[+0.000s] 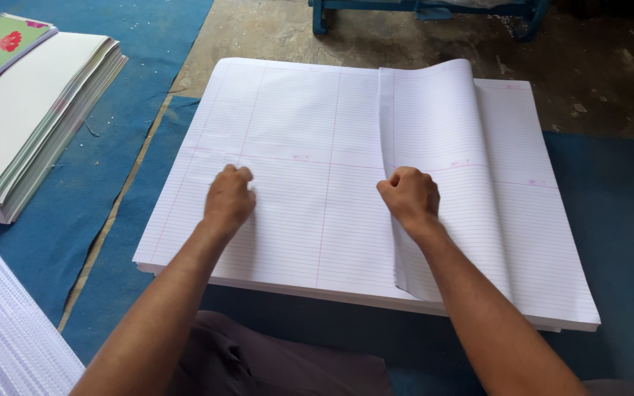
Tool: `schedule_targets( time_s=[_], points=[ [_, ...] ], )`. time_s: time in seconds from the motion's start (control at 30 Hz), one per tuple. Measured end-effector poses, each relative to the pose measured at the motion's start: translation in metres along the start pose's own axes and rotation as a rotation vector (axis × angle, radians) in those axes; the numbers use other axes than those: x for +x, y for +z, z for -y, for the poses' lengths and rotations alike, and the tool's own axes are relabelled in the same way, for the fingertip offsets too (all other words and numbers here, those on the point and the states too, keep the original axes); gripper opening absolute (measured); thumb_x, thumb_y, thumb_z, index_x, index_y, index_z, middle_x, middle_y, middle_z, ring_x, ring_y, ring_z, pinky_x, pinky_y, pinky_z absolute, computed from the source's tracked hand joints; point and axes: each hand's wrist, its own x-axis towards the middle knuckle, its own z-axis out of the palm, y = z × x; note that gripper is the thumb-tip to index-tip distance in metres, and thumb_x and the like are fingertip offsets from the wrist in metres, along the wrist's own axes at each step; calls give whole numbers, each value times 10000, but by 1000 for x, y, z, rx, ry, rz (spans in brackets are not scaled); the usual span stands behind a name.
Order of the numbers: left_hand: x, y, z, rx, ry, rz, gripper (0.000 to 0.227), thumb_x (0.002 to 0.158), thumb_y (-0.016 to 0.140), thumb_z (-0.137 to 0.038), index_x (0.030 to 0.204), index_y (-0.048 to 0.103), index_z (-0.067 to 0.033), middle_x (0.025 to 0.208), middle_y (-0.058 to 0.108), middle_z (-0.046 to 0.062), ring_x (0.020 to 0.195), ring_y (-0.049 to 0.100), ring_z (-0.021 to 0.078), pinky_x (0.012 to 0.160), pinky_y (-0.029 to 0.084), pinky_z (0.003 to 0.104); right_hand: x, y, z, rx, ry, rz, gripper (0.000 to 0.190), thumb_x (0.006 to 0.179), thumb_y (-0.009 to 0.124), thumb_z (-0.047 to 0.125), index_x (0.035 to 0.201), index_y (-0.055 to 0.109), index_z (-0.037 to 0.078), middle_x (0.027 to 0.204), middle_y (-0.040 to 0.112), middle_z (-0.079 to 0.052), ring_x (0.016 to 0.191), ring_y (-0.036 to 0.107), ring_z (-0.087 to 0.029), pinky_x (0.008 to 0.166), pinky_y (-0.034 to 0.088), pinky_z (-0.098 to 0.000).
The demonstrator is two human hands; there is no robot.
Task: The person folds a stack of lined paper sheets in half and presses the crease with a small wooden block. The person repeats this folding and pressing process for multiple sheets.
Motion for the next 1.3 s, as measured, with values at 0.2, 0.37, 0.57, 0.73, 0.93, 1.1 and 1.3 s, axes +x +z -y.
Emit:
schedule_targets(
  time_s=[0.2, 0.37, 0.57, 0.73, 0.93, 1.1, 1.3],
  points=[
    [18, 24, -37, -255, -166, 289, 199, 912, 647, -214, 963, 773, -68, 957, 775, 108, 898, 741, 234, 880, 576, 398, -5, 20, 26, 37, -42, 0, 221, 835, 711, 274, 705, 680, 97, 639, 701, -71, 600, 690, -218, 607, 577, -384],
    [31, 28, -95, -443, -246, 358, 443, 910, 690, -449, 812, 771, -25, 742, 748, 135, 676, 717, 215, 682, 597, 397, -9, 35, 46, 46, -115, -18, 213, 836, 700, 269, 703, 690, 103, 603, 699, -72, 571, 687, -225, 681, 555, -389],
    [46, 23, -127, -537, -378, 406, 272, 813, 738, -319, 812, 775, -49, 712, 755, 107, 561, 697, 154, 545, 594, 306, -14, 47, 61, 44, -229, -56, 310, 900, 680, 342, 697, 688, 108, 576, 685, -58, 524, 664, -220, 740, 541, -404],
    [54, 30, -123, -470, -416, 382, 165, 812, 721, -208, 874, 782, -68, 753, 765, 81, 593, 709, 146, 581, 594, 294, -13, 51, 59, 66, -257, -20, 390, 915, 692, 430, 715, 707, 96, 583, 690, -60, 527, 669, -219, 774, 552, -407],
    [59, 32, -88, -465, -435, 358, 195, 840, 757, -262, 904, 786, -79, 803, 774, 66, 689, 716, 129, 715, 597, 321, 7, 48, 30, 69, -336, -34, 303, 913, 687, 394, 866, 767, 105, 692, 752, -67, 599, 706, -206, 828, 559, -434],
    [60, 21, -47, -463, -444, 341, 218, 839, 784, -263, 939, 786, -70, 940, 775, 92, 884, 725, 177, 859, 571, 374, 28, 21, -10, -37, -437, -287, 195, 842, 743, 239, 957, 774, 84, 1068, 732, -152, 1039, 670, -299, 962, 471, -494],
    [64, -5, -15, -385, -480, 306, 221, 837, 793, -257, 954, 781, -70, 1017, 768, 118, 975, 728, 212, 941, 565, 392, 41, -13, -39, -106, -278, -259, 451, 829, 767, 254, 1226, 693, 53, 1327, 558, -210, 1251, 515, -362, 1048, 456, -481]
  ],
)
